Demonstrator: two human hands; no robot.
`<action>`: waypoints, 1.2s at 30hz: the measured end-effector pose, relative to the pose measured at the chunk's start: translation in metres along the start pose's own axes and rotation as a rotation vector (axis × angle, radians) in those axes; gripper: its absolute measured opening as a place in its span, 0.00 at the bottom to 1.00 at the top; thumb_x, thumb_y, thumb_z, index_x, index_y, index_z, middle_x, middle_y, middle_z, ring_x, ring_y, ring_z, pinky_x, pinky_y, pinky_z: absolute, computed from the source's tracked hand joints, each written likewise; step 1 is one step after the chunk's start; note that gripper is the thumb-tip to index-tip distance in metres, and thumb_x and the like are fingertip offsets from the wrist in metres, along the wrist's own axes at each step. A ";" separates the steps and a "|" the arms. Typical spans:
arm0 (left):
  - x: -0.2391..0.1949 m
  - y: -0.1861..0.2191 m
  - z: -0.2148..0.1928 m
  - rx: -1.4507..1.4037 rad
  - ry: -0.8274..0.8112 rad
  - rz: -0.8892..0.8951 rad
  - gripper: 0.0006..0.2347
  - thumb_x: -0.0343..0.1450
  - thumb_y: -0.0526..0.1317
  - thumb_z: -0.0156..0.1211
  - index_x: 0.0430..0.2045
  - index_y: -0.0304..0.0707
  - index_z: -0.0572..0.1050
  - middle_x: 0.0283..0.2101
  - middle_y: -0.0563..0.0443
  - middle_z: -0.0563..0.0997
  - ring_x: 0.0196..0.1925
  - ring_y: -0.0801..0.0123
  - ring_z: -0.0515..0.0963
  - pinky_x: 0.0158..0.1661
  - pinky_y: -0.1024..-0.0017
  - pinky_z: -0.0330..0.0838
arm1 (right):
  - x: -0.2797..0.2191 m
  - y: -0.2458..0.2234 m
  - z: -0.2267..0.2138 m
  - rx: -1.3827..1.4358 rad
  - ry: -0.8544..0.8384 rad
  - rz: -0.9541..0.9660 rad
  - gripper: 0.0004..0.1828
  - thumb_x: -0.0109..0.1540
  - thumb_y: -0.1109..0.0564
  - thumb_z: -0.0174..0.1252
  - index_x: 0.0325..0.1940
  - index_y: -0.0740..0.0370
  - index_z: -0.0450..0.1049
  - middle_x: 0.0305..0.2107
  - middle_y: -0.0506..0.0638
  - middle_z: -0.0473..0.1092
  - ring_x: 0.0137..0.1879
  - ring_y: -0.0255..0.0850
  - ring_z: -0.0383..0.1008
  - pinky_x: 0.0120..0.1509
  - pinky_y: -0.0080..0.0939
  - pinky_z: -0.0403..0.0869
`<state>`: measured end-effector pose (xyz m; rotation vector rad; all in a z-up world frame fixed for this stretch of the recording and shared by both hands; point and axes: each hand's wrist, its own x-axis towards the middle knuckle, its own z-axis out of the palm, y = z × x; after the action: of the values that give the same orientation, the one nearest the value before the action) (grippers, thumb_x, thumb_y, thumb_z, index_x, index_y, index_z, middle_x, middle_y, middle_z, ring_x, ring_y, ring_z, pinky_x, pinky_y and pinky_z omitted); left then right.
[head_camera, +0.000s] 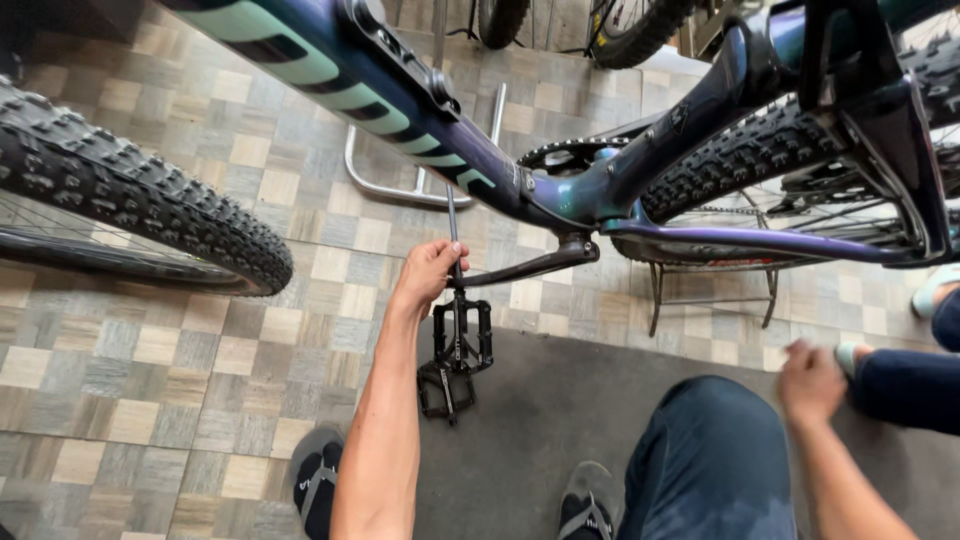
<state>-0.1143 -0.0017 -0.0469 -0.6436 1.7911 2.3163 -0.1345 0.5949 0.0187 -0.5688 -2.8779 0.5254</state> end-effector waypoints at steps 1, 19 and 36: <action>0.001 0.002 0.001 0.016 0.002 -0.004 0.11 0.76 0.40 0.56 0.36 0.30 0.80 0.27 0.52 0.81 0.27 0.76 0.74 0.31 0.75 0.69 | -0.001 0.005 0.020 0.097 -0.057 0.096 0.22 0.78 0.45 0.50 0.42 0.62 0.79 0.27 0.56 0.74 0.34 0.46 0.74 0.41 0.48 0.71; -0.003 -0.002 0.005 -0.036 0.029 0.006 0.11 0.76 0.42 0.55 0.36 0.31 0.80 0.26 0.55 0.78 0.28 0.76 0.73 0.31 0.77 0.68 | 0.046 -0.019 0.116 0.409 -0.131 0.620 0.21 0.69 0.45 0.47 0.39 0.66 0.73 0.26 0.54 0.72 0.28 0.41 0.70 0.30 0.44 0.69; -0.001 -0.011 0.014 -0.072 0.004 0.003 0.10 0.77 0.41 0.56 0.36 0.33 0.79 0.27 0.54 0.78 0.29 0.76 0.73 0.32 0.76 0.69 | -0.001 -0.152 0.066 2.294 -0.039 1.192 0.31 0.67 0.31 0.38 0.29 0.61 0.65 0.19 0.48 0.62 0.25 0.39 0.63 0.31 0.39 0.65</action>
<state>-0.1132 0.0147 -0.0538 -0.6560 1.7181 2.3934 -0.1998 0.4425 0.0142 -1.2107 -0.0926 2.6951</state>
